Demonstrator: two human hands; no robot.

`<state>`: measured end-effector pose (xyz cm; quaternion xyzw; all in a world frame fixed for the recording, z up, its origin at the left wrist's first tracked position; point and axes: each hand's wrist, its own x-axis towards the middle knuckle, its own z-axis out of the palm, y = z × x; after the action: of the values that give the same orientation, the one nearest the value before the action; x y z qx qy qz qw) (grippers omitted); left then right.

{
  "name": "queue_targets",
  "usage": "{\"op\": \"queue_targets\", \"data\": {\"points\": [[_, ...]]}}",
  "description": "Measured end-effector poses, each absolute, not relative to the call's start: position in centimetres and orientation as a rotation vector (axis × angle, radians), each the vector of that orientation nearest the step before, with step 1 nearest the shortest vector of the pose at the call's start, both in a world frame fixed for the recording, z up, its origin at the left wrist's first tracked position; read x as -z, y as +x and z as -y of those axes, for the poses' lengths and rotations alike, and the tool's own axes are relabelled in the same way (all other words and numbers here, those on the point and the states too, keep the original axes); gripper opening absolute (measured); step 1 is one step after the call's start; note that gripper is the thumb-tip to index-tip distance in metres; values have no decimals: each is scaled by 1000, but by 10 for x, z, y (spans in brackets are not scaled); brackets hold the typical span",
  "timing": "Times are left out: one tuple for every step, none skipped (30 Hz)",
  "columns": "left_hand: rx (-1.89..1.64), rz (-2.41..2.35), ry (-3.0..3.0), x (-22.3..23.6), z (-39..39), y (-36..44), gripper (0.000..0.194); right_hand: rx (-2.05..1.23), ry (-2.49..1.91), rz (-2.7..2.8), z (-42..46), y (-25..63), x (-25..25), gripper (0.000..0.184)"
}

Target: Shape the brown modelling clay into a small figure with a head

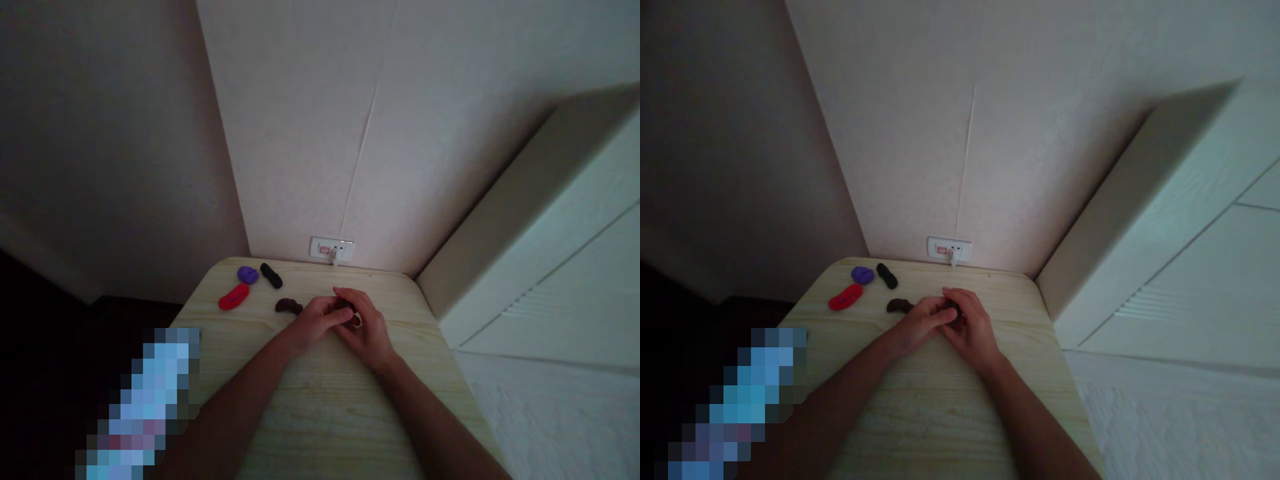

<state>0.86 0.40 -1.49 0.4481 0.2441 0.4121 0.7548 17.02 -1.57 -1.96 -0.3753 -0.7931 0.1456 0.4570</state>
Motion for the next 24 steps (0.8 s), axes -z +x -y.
{"op": "queue_targets", "data": {"points": [[-898,-541,989,15,-5,7,37,-364,-929,1959,16,170,20,58],[-896,-550,999,16,-6,6,35,-371,-930,1965,16,171,20,60],[-892,-558,1009,16,-6,5,34,-379,-928,1973,16,171,20,61],[-889,-563,1016,17,-6,5,34,-387,-924,1981,17,170,20,61],[-883,-564,1019,17,-6,4,35,-394,-920,1988,18,170,19,61],[-875,-562,1018,17,-6,4,36,-397,-914,1994,18,170,18,61],[-865,-555,1015,18,-6,5,36,-398,-909,1998,19,169,18,60],[-853,-544,1006,18,-6,5,38,-394,-902,2001,19,169,17,60],[-841,-532,995,19,-6,6,39,-387,-891,2003,19,169,17,61],[-831,-520,981,20,-5,7,40,-371,-874,2004,19,169,17,61],[-823,-510,966,21,-5,7,40,-348,-855,2004,19,169,18,62],[-817,-502,952,22,-5,8,39,-325,-842,2003,18,169,19,63],[-814,-498,940,23,-5,9,36,-307,-840,2003,17,169,20,64],[-813,-496,931,24,-5,9,32,-297,-845,2004,17,169,22,66],[-815,-497,924,25,-6,9,29,-295,-857,2005,16,169,23,67],[-821,-497,917,25,-6,10,26,-297,-868,2006,15,169,24,68],[-828,-496,911,26,-6,10,23,-295,-872,2007,15,169,25,67],[-834,-492,904,25,-6,9,21,-286,-864,2009,15,169,25,65],[-837,-482,896,25,-6,9,20,-272,-845,2014,15,168,24,62],[-835,-467,887,24,-6,8,21,-263,-824,2019,15,168,23,60],[-828,-446,877,23,-6,7,24,-262,-807,2023,16,167,21,58],[-818,-422,866,22,-6,6,26,-269,-793,2026,16,167,20,57],[-802,-398,855,21,-6,4,28,-280,-780,2026,17,166,18,57],[-786,-376,844,20,-6,3,28,-291,-773,2026,18,166,17,58]]}}
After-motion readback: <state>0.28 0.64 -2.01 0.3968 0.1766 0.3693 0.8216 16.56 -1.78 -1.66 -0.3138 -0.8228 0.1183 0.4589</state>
